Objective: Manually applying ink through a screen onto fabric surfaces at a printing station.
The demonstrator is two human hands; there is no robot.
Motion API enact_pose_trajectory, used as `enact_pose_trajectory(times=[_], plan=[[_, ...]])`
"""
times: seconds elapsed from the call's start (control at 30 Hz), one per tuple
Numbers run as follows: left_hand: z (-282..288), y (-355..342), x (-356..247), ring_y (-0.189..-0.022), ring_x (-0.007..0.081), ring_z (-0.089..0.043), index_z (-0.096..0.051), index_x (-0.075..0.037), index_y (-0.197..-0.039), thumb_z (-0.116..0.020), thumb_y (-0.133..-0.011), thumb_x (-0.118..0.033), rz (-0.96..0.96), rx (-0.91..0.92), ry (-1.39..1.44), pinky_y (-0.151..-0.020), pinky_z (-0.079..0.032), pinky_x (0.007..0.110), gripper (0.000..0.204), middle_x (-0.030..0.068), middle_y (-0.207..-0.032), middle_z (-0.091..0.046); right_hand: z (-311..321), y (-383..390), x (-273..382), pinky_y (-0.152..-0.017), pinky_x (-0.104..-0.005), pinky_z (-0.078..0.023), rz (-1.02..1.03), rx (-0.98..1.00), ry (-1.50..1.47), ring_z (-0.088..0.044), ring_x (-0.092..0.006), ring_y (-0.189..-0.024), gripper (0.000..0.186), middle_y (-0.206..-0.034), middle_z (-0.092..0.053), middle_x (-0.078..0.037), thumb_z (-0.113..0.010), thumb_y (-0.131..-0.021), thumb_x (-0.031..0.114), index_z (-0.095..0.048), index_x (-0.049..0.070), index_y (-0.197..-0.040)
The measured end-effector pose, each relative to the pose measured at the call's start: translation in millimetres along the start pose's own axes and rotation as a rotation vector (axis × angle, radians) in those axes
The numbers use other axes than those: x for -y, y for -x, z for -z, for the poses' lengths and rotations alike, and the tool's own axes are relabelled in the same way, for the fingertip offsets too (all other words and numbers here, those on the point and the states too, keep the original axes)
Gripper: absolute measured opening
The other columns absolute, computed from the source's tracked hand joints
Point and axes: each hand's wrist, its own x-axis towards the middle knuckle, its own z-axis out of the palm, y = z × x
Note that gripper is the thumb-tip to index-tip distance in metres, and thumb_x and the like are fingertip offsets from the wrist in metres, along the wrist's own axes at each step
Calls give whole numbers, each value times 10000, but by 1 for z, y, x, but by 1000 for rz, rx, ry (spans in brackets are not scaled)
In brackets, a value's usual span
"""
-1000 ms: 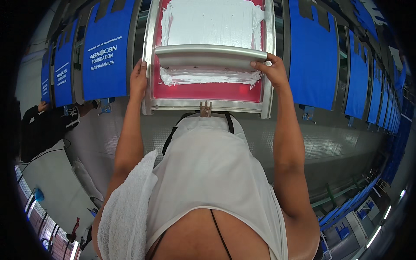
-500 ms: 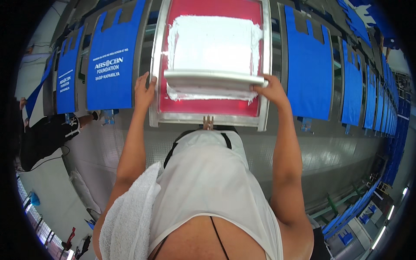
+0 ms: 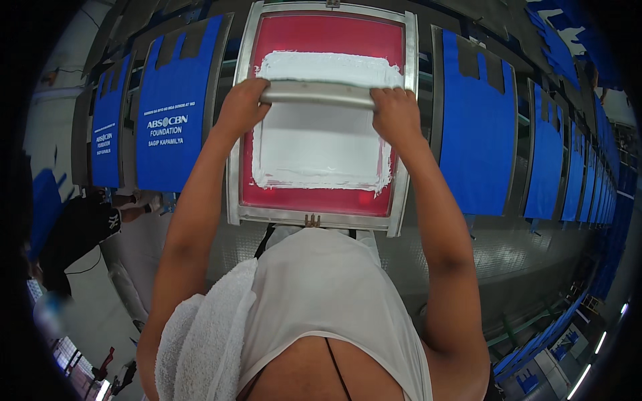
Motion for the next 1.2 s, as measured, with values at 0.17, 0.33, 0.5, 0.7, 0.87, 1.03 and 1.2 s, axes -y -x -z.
enact_pose_trajectory(times=[0.17,0.33,0.5,0.7,0.87,1.03,1.2], plan=[[-60,19,19,-974,325,-548,-560,-50,-1104,-632,-662,-58,-74,-65,-145,-863,-420,431,448,160,-1056,-571,-58,10,4,-911,-509,-377,-4,128,167,-560,-259,-955,279,-953,-565,-82,-541,-744,34,-552,92,-1016],[-8,110,-43,-914,290,-545,-593,-57,-995,-693,-612,-84,40,179,-42,-834,-404,396,397,111,-936,-577,7,90,42,-883,-456,-385,-41,266,-124,-549,-302,-900,362,-869,-567,-113,-577,-606,-29,-563,54,-958],[-12,173,-74,-871,283,-547,-590,-56,-913,-693,-584,-66,48,115,90,-774,-407,407,344,94,-868,-569,35,139,78,-935,-474,-380,-102,329,-193,-560,-295,-883,408,-870,-591,-116,-600,-558,-31,-587,50,-958],[-23,180,-71,-866,295,-556,-599,-44,-925,-699,-531,-44,57,134,118,-801,-416,408,407,107,-895,-595,20,137,77,-1031,-501,-339,-196,619,-126,-584,-276,-901,424,-888,-623,-95,-643,-529,-2,-604,64,-946],[-45,167,-53,-917,303,-586,-616,-37,-934,-706,-516,-45,48,67,68,-848,-434,409,428,129,-961,-631,-11,138,68,-1020,-503,-348,-109,196,-143,-597,-295,-839,399,-797,-625,-95,-644,-508,-25,-624,72,-894],[-27,-2,-2,-743,332,-624,-677,-93,-827,-728,-603,-135,102,29,-72,-680,-500,424,233,154,-747,-645,-31,-9,-11,-856,-426,-445,-100,235,90,-619,-317,-745,311,-710,-633,-144,-640,-597,49,-668,123,-899],[2,-55,7,-799,337,-646,-686,-78,-967,-742,-701,-286,170,155,-46,-719,-511,409,342,169,-813,-660,3,-66,-24,-720,-418,-511,-95,365,71,-649,-311,-783,291,-768,-665,-137,-632,-642,113,-673,137,-929]])
